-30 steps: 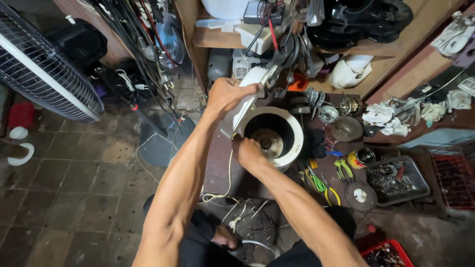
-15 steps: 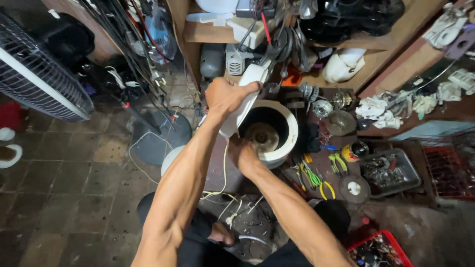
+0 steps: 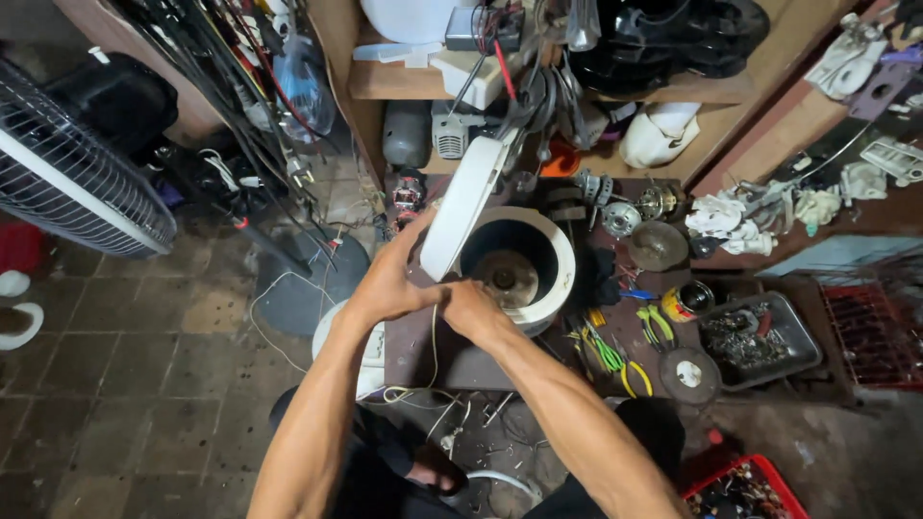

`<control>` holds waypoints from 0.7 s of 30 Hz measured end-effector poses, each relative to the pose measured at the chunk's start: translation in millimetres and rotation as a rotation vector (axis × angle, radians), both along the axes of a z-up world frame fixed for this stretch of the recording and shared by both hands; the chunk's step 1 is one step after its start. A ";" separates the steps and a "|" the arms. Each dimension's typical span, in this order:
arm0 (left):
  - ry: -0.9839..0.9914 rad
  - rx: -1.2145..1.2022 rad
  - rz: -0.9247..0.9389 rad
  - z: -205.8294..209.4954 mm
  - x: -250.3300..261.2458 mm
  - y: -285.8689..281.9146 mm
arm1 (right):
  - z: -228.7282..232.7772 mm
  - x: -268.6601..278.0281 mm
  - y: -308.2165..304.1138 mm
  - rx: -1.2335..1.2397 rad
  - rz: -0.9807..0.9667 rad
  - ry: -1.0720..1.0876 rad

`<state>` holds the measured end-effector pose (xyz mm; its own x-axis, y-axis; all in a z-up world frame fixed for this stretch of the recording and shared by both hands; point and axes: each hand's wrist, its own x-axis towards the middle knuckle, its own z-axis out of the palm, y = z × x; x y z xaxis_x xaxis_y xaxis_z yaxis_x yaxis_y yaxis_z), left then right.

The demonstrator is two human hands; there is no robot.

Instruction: The person disassembles a white plastic appliance lid using a screwdriver, removes a small cylindrical component, and reassembles the lid. They manipulate wires and small parts on a cluttered workbench.

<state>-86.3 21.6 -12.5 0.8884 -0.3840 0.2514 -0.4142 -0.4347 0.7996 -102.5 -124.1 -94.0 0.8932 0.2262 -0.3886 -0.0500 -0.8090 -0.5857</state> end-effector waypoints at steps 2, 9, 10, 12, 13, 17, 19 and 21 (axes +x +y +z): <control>-0.009 0.047 0.002 11.6 -2.8 -4.4 | 0.7 4.6 1.2 -0.039 0.014 0.010; 0.053 0.238 -0.029 13.4 4.1 -6.2 | -23.6 18.3 -19.8 -0.066 0.115 -0.175; 0.053 0.237 -0.030 16.0 1.8 -8.3 | -32.1 18.4 -19.7 -0.067 0.114 -0.175; 0.065 0.209 0.009 23.0 -1.9 -11.3 | -47.2 20.8 -18.2 -0.096 0.054 -0.189; 0.061 0.208 0.013 21.3 2.0 -11.8 | -49.2 21.0 -17.0 -0.097 0.057 -0.193; 0.036 0.080 0.036 31.4 14.8 -23.1 | -89.6 16.3 -19.4 -0.150 0.155 -0.618; 0.012 0.021 0.059 44.0 19.0 -35.5 | -65.4 3.7 -12.9 -0.179 0.252 -0.896; 0.010 0.015 0.115 56.5 25.7 -55.6 | 19.8 -12.5 -1.7 -0.186 0.129 -0.275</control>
